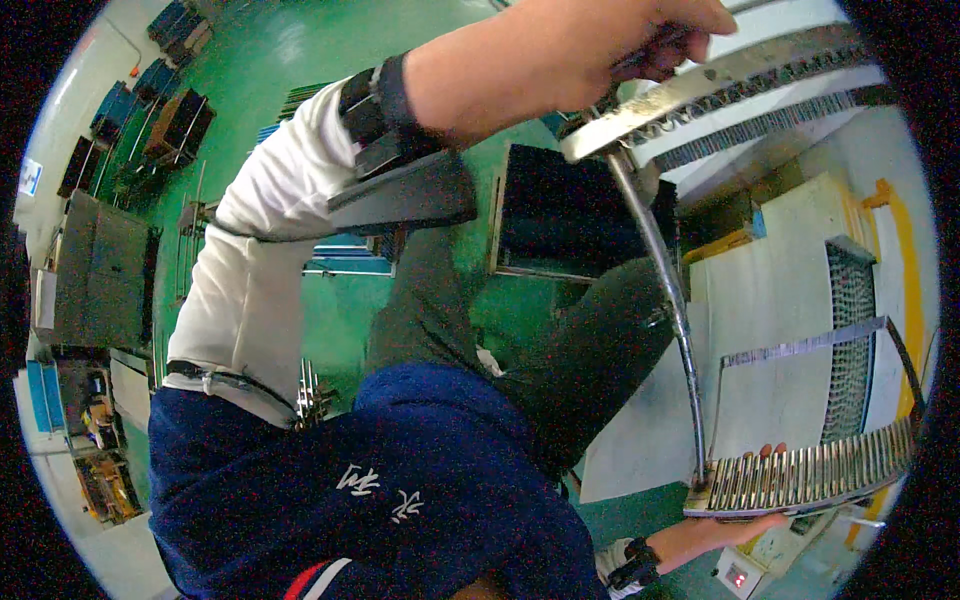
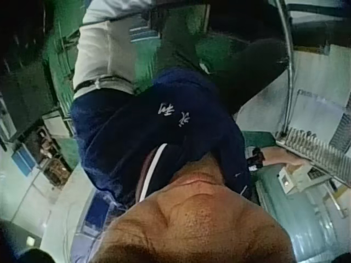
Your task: Manually loading thin blue sheets from a rack into a metal fabrication or processing machine, then organizing a large metal rack frame.
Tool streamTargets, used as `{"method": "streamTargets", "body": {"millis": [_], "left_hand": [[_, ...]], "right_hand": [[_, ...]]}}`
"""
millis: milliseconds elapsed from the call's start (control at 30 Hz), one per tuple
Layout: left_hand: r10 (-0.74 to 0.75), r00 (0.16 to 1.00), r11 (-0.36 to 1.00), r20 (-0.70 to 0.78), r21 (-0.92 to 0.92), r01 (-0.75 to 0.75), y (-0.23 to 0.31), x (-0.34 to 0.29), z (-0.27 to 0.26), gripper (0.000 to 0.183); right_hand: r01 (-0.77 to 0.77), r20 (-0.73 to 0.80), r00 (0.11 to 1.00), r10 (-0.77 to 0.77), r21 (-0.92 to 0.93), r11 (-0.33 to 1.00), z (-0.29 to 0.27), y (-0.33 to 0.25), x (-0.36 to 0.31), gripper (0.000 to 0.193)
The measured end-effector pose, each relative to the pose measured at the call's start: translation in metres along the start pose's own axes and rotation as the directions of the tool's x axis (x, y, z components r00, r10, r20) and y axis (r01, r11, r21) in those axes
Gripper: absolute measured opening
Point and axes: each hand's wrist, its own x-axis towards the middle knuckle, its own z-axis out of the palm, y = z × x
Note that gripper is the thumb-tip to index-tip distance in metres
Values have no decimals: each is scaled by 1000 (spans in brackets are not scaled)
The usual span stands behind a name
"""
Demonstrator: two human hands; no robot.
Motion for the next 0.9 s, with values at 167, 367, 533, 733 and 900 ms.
{"method": "streamTargets", "body": {"millis": [167, 367, 533, 733, 900], "left_hand": [[-10, 966, 990, -258, 130, 45, 52, -35, -40, 15], [96, 965, 955, -244, 296, -20, 66, -61, -119, 16], [9, 877, 983, -480, 163, 80, 59, -87, -177, 16], [-30, 730, 962, -683, 179, 207, 15, -112, -235, 15], [-181, 631, 966, -754, -16, 258, -9, -116, -276, 16]], "right_hand": [[-88, 167, 984, 68, 117, 989, 60, 7, 33, 85], [-233, 349, 925, 153, 202, 951, 134, 32, 52, 80], [-315, 540, 822, 179, 170, 934, 186, 56, 62, 79], [-462, 580, 739, 342, 67, 885, 224, 70, 60, 74], [-509, 575, 704, 417, 0, 861, 246, 86, 67, 72]]}}
